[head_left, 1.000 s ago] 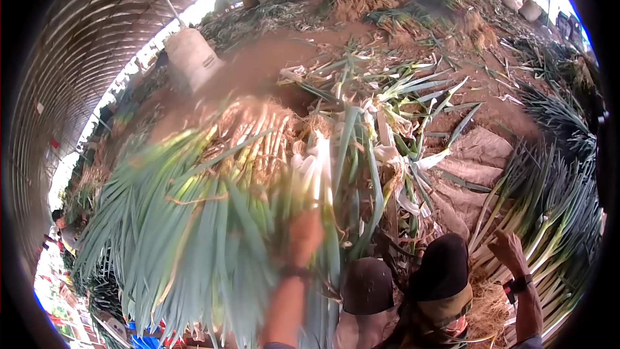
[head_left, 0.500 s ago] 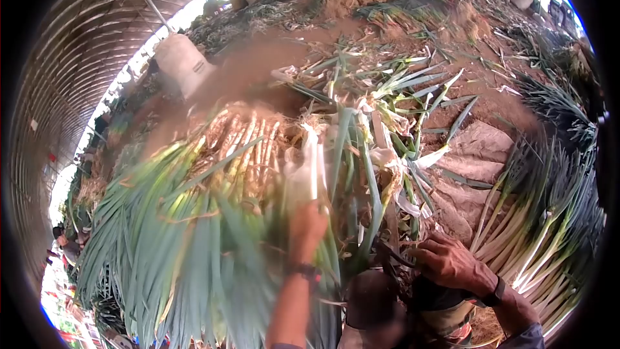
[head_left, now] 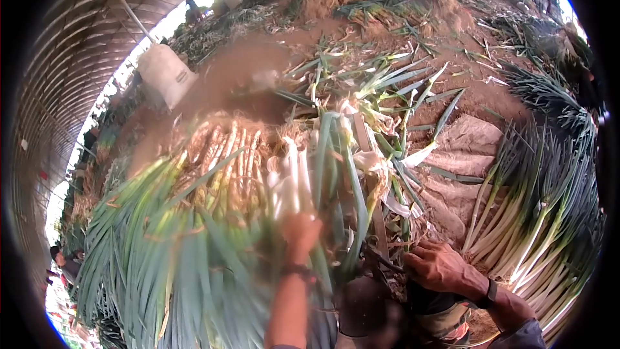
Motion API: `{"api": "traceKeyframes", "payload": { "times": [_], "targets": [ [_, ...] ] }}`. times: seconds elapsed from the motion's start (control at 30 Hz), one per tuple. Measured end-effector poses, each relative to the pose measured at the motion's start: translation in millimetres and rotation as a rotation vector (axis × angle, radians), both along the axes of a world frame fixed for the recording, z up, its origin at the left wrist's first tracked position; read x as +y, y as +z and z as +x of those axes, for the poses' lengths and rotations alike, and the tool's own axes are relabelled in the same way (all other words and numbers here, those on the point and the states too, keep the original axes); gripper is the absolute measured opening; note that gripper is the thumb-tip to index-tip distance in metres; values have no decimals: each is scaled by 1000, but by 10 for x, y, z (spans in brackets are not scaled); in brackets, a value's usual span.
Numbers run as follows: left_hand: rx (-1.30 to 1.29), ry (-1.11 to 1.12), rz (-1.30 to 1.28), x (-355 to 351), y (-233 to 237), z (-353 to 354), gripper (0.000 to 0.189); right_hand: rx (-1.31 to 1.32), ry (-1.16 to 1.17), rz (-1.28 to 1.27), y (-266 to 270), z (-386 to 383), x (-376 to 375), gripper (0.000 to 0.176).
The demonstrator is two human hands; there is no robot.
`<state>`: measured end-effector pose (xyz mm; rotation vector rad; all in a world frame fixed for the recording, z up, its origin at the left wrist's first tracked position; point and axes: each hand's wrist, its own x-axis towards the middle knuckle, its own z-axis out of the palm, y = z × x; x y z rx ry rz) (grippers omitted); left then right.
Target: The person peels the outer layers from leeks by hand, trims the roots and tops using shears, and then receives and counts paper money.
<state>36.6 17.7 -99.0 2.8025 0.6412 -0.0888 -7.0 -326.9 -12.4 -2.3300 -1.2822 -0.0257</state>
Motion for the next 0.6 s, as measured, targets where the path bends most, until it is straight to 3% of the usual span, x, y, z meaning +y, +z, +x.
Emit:
{"api": "traceKeyframes", "payload": {
  "times": [0.2,0.37,0.47,0.5,0.6],
  "targets": [
    [-154,30,-554,173,661,-369,39,3,-11,64,-7,-32,-20,25],
    [-366,112,-800,508,321,-773,33,71,3,62,43,-56,-23,61],
    [-346,59,-941,275,864,-1099,31,141,-1,62,69,-16,61,85],
    [-328,71,-1030,261,899,-1206,29,165,-2,63,109,-3,87,93],
    [-385,35,-969,134,993,-1451,25,239,-25,137,546,52,392,102]
  ]
}}
